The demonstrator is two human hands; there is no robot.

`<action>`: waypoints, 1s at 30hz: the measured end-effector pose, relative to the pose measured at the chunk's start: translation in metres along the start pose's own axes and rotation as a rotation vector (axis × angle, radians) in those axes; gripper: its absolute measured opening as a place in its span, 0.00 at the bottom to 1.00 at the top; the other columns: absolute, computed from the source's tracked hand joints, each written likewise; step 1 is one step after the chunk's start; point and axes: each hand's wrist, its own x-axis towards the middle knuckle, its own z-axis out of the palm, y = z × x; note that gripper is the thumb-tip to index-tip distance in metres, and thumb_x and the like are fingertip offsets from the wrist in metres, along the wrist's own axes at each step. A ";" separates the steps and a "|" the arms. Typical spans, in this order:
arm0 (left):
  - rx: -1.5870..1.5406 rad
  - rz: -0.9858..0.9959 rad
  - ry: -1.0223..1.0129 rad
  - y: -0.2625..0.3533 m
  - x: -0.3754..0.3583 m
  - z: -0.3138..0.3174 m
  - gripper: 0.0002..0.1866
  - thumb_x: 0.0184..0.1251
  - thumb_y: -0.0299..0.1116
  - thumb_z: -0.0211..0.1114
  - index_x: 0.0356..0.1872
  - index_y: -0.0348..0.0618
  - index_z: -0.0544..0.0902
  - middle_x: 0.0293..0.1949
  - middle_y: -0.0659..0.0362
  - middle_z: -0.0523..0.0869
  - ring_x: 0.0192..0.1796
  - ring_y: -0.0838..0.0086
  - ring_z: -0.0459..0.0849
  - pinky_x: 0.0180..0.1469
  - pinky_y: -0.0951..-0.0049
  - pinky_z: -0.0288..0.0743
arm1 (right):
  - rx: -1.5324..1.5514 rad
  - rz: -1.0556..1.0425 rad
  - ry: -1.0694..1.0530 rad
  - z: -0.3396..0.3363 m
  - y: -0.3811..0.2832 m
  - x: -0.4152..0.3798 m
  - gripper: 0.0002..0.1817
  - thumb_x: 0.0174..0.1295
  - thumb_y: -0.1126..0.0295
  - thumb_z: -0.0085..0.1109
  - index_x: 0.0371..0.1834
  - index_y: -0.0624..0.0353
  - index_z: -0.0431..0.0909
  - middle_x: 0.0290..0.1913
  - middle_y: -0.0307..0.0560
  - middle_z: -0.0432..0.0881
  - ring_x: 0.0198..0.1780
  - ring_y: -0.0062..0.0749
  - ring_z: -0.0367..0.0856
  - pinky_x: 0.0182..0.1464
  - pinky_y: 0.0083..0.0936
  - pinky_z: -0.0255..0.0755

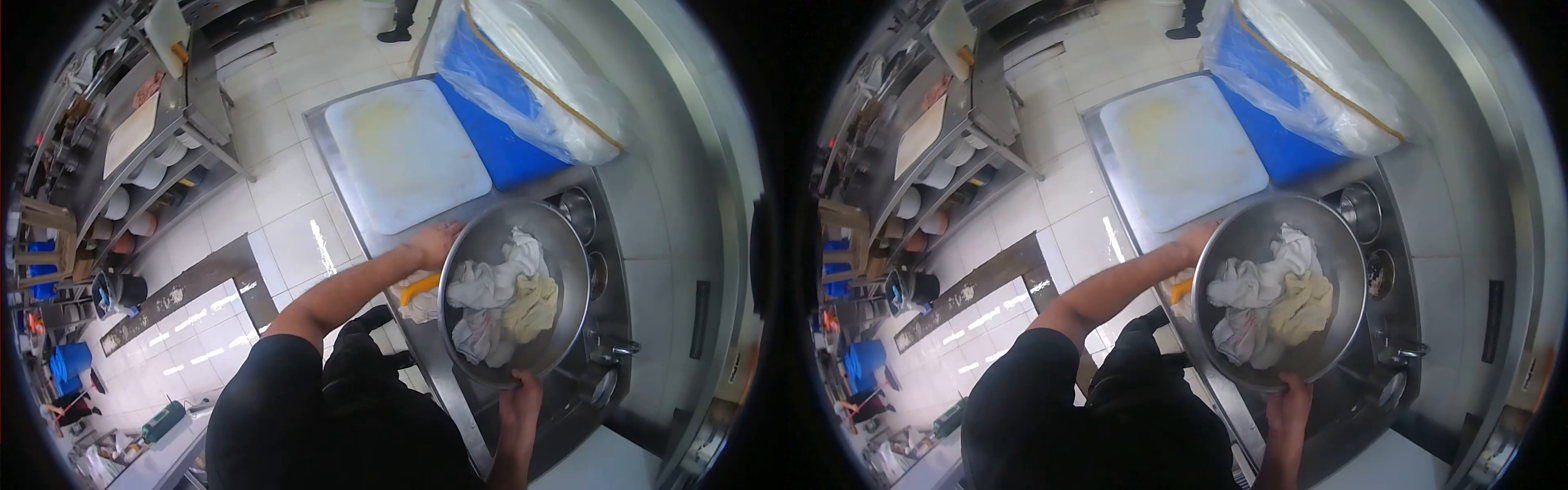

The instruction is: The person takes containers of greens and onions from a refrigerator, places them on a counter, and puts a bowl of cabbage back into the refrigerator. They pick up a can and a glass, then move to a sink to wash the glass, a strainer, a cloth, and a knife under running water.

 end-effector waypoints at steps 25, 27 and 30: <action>0.140 -0.195 0.052 0.057 -0.082 0.015 0.19 0.67 0.36 0.63 0.55 0.36 0.80 0.56 0.41 0.80 0.60 0.44 0.78 0.62 0.46 0.71 | 0.001 0.151 -0.402 0.235 0.091 0.226 0.23 0.68 0.62 0.64 0.57 0.70 0.73 0.52 0.58 0.82 0.45 0.50 0.88 0.43 0.39 0.89; 0.193 -0.196 0.130 0.053 -0.081 0.017 0.19 0.68 0.35 0.62 0.57 0.36 0.80 0.57 0.41 0.79 0.61 0.44 0.77 0.63 0.47 0.70 | -0.160 0.134 -0.413 0.226 0.080 0.214 0.29 0.66 0.53 0.68 0.59 0.65 0.75 0.54 0.58 0.84 0.47 0.51 0.89 0.47 0.41 0.86; 0.129 -0.252 0.078 0.046 -0.094 0.014 0.17 0.70 0.29 0.58 0.58 0.38 0.80 0.60 0.39 0.78 0.64 0.42 0.76 0.65 0.49 0.71 | -0.932 -0.320 -0.305 0.180 0.095 0.208 0.26 0.70 0.48 0.60 0.59 0.56 0.78 0.53 0.58 0.86 0.49 0.53 0.88 0.53 0.44 0.82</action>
